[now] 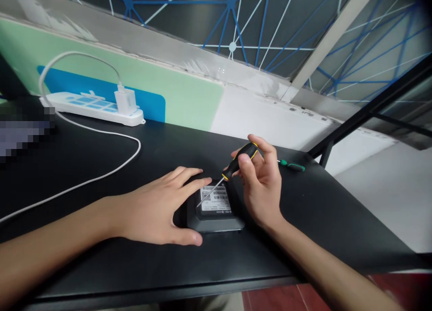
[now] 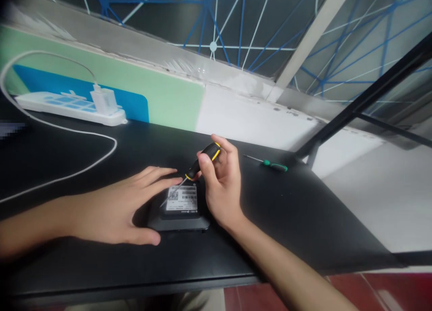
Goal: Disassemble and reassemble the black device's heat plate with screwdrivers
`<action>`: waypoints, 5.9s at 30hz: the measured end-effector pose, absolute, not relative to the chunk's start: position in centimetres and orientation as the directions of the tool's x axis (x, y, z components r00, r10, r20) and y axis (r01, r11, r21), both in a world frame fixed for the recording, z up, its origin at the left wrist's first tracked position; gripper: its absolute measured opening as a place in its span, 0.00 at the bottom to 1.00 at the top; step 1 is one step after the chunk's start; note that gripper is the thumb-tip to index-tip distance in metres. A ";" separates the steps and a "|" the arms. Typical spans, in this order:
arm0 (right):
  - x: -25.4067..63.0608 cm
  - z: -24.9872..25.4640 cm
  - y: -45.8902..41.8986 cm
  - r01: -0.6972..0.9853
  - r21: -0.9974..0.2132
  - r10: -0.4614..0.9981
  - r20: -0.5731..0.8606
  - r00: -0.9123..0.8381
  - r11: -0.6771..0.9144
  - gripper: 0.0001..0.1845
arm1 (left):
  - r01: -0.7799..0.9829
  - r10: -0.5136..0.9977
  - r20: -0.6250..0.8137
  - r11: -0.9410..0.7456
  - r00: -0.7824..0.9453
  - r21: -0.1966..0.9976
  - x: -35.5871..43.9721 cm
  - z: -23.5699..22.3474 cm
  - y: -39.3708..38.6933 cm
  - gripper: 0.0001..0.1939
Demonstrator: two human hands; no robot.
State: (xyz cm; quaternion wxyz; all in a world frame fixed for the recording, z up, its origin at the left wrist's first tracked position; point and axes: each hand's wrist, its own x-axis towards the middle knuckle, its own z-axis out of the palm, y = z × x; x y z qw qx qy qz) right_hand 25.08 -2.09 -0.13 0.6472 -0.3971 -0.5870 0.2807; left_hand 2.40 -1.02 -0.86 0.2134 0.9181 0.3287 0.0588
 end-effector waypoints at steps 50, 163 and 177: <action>26.9 1.6 -3.3 0.113 -0.888 0.883 0.457 0.106 0.446 0.20 | 0.561 0.613 0.004 -0.726 0.790 0.398 2.7 -0.2 -1.8 0.51; 29.9 1.6 0.3 0.158 -0.845 0.752 0.528 0.396 0.510 0.16 | 0.543 0.595 0.055 -0.764 0.802 0.349 2.4 -0.6 -1.5 0.53; 29.9 1.3 0.3 0.203 -0.813 0.716 0.579 0.390 0.546 0.20 | 0.547 0.600 0.037 -0.751 0.799 0.371 2.3 -0.6 -1.5 0.54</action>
